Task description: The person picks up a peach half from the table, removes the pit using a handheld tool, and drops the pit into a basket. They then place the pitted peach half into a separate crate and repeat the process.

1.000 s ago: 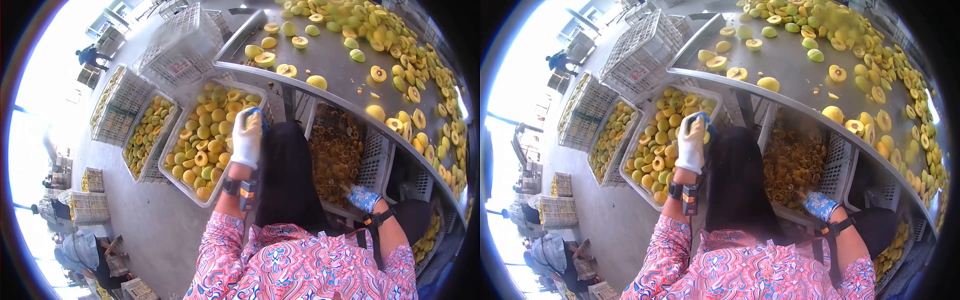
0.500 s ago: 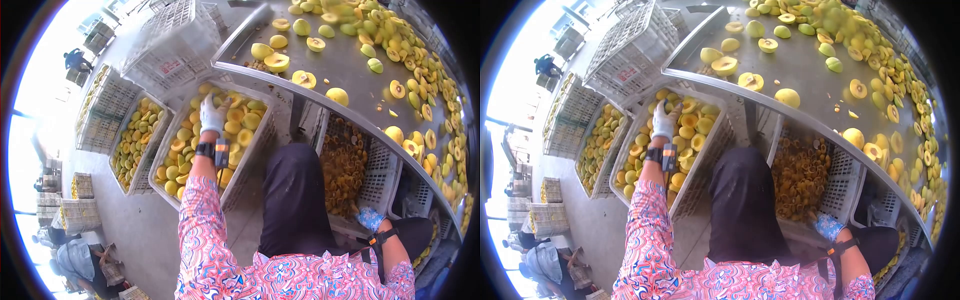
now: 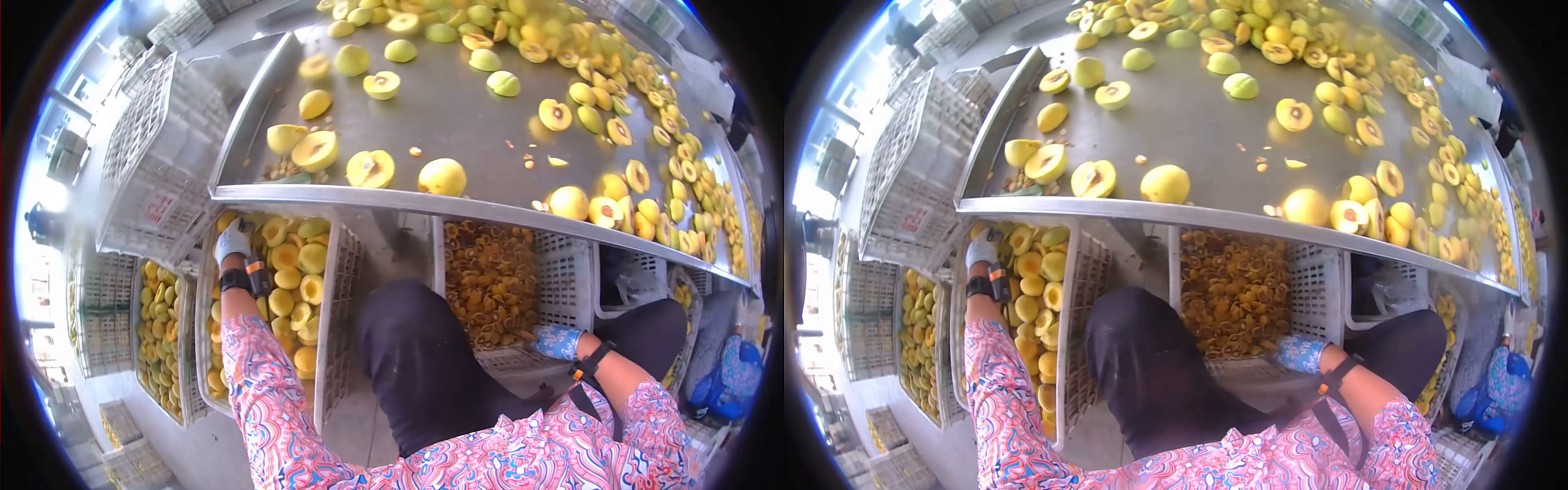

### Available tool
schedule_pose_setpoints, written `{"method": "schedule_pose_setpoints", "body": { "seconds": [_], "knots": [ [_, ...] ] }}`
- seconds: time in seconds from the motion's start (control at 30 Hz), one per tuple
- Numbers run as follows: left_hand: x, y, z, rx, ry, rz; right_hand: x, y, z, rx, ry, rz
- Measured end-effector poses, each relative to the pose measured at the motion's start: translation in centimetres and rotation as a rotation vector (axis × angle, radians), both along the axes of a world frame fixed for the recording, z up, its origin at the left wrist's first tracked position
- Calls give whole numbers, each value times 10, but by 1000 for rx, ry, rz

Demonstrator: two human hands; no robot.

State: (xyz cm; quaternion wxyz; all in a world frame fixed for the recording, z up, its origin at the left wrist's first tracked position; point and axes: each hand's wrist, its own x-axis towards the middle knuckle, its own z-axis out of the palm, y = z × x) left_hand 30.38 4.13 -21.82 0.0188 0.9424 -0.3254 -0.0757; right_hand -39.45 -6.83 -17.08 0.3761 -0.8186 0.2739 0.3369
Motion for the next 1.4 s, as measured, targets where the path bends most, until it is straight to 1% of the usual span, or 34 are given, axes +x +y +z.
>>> {"method": "schedule_pose_setpoints", "body": {
  "seconds": [0.03, 0.07, 0.13, 0.17, 0.2, 0.23, 0.27, 0.3, 0.33, 0.4, 0.43, 0.5, 0.53, 0.57, 0.6, 0.67, 0.7, 0.73, 0.77, 0.8, 0.83, 0.87, 0.93, 1.0, 1.03, 1.13, 1.17, 1.2, 1.23, 1.27, 1.3, 1.33, 1.37, 1.4],
  "knots": [
    [-3, -2, 7, 47, 57, 49, 6, -2, 4, 11, -3, 33],
    [15, 3, -8, 62, 79, 19, 9, -1, 8, 20, -9, 58],
    [1, 5, -1, 78, 52, -12, 12, 1, 9, 64, -14, 31],
    [-9, 7, 3, 85, 15, -6, 7, -1, 9, 83, -13, 18],
    [-37, 8, 22, 2, -98, 5, 0, -3, 7, 55, -14, 5],
    [-48, 11, 24, -214, -114, 81, -4, -2, 1, 33, -21, -4],
    [-57, 18, 21, -469, -247, 40, -9, -1, -10, 16, -31, -8],
    [-77, 18, 30, -803, -261, 70, -27, 0, -36, -192, -190, 211],
    [-110, 14, 53, -1017, -236, 151, -28, 1, -31, -166, -196, 102],
    [-157, 3, 92, -1327, -85, 39, -19, 0, -15, -108, -215, -110],
    [-186, -6, 117, -1309, 10, -45, -24, -1, -17, -108, -212, 102],
    [-247, -34, 170, -1252, 196, -205, -25, 2, -17, -53, -122, 316],
    [-268, -51, 188, -1109, 68, -435, -23, 4, -15, -45, -137, 338],
    [-288, -71, 204, -981, 43, -635, -20, 5, -12, -36, -152, 361],
    [-303, -92, 214, -807, 20, -770, -18, 7, -7, -45, -225, 293],
    [-334, -128, 216, -468, 75, -735, -23, 2, 9, -90, -339, 125],
    [-341, -144, 208, -322, 6, -783, -25, 0, 4, -82, -453, 127],
    [-342, -163, 199, -199, -66, -845, -27, 0, 8, -73, -473, 62],
    [-346, -185, 198, -22, 182, -699, -29, 1, 11, -62, -495, -3],
    [-354, -195, 199, 29, 110, -728, -32, 1, 15, -51, -520, -68],
    [-354, -203, 195, 26, 78, -734, -26, -3, 39, -62, -417, -4],
    [-350, -209, 190, 28, 25, -793, -27, -2, 40, -64, -389, 7],
    [-361, -211, 200, -103, 117, -862, -31, -2, 34, -46, -411, 7],
    [-358, -216, 182, -514, 681, -592, -31, -6, 31, -21, -416, 30],
    [-384, -200, 208, -644, 785, -545, -34, -5, 39, -17, -470, -63],
    [-437, -155, 237, -895, 1251, -469, -36, -14, 67, 0, -553, -197],
    [-441, -150, 223, -915, 1276, -467, -33, -19, 45, -135, -680, -175],
    [-442, -145, 204, -934, 1292, -456, -39, -20, 80, -61, -675, -301],
    [-440, -136, 195, -872, 1507, -375, -44, -20, 97, -189, -769, -283],
    [-460, -120, 200, -855, 1694, -252, -50, -20, 120, -122, -806, -386],
    [-470, -105, 197, -798, 1848, -211, -49, -18, 125, -172, -883, -470],
    [-486, -97, 199, -794, 1885, -38, -47, -18, 130, -192, -965, -521],
    [-510, -89, 200, -912, 1755, 173, -40, -19, 137, -258, -734, -577],
    [-517, -85, 195, -949, 1762, 107, -37, -15, 133, -192, -813, -708]
  ]
}}
